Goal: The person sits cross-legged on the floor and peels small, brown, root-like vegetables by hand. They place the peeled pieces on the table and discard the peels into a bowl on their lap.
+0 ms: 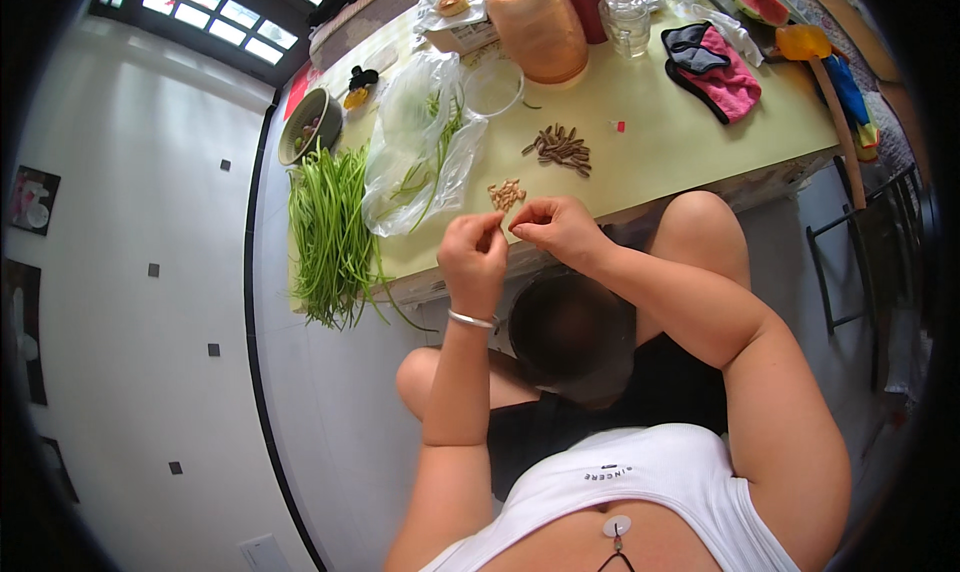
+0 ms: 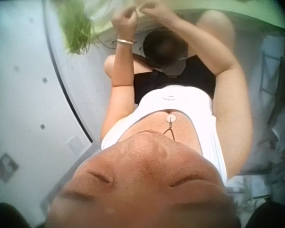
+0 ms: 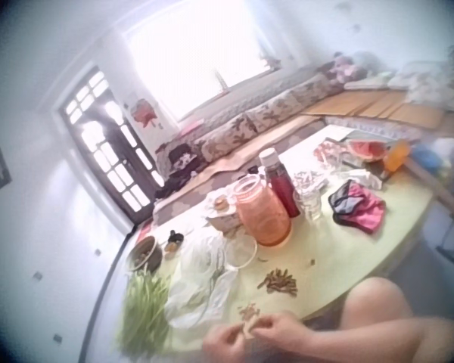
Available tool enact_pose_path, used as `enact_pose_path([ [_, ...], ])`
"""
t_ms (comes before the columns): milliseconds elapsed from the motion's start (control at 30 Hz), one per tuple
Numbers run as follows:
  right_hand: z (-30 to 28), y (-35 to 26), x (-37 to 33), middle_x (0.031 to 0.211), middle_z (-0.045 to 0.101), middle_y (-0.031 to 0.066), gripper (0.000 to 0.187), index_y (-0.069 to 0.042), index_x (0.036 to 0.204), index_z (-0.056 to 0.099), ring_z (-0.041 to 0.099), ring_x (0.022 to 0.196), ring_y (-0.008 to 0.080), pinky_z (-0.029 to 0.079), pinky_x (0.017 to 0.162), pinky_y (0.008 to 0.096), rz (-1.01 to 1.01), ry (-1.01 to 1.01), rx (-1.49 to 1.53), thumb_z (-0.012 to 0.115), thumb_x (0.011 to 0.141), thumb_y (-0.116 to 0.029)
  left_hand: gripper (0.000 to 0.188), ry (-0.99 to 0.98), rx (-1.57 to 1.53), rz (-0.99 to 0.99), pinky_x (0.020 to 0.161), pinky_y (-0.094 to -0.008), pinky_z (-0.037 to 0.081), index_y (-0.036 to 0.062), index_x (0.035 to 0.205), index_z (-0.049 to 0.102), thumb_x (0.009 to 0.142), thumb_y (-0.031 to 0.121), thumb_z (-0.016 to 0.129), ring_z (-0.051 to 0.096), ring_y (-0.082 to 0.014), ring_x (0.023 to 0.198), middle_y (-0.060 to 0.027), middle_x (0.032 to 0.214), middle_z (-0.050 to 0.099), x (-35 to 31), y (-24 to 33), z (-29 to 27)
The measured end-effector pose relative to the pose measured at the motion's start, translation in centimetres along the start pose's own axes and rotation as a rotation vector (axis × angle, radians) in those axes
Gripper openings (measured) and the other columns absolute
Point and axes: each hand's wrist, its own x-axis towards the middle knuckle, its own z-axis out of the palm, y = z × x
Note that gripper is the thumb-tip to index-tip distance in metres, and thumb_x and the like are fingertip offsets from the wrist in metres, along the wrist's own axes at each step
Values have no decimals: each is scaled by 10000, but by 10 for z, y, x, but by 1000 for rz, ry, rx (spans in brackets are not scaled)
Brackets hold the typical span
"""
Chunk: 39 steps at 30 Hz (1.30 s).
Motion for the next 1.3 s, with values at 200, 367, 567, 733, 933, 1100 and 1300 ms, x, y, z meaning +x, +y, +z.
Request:
enact_pose_path([
  [200,29,3,-8,786,694,88,137,59,853,684,627,726,111,509,676,259,73,-94,95,672,795,-65,172,130,-85,-126,626,-263,522,16,929,722,789,-61,659,641,-135,691,-92,829,661,-53,-14,-6],
  [367,36,22,-4,716,638,0,128,7,885,687,519,599,39,412,502,211,68,-83,-18,691,848,-116,229,190,137,54,627,-304,527,27,989,722,769,-29,690,646,-214,686,-117,822,663,-65,-21,-3],
  [567,44,30,-6,731,682,85,144,36,849,691,610,665,111,498,621,270,-10,-32,-172,676,797,-98,282,153,280,118,623,-344,535,39,1043,702,764,2,696,649,-267,711,-116,851,657,-71,-27,-1],
  [733,49,24,-11,717,668,97,117,48,836,671,607,640,116,500,597,273,-73,-32,-173,637,797,-57,283,170,220,108,633,-349,534,31,1039,698,758,0,698,645,-271,700,-124,834,663,-72,-28,-1],
  [933,46,24,-10,740,665,83,126,63,859,650,616,650,124,508,590,265,38,-108,61,623,806,-47,255,157,102,15,632,-326,537,14,1010,704,759,-26,697,649,-246,680,-130,804,666,-70,-17,-9],
  [1100,39,11,-7,681,609,4,94,4,846,653,500,551,40,393,472,199,132,-131,19,653,838,-90,228,181,-510,-343,594,-267,577,-20,1008,699,795,-97,666,659,-157,690,-97,800,689,-69,-14,-8],
  [1300,35,2,-7,674,587,-17,102,-22,843,646,452,526,20,321,437,182,228,-175,136,667,852,-122,169,204,-928,-537,582,-268,587,-42,950,678,791,-99,678,674,-180,666,-140,843,696,-66,-20,-8],
])
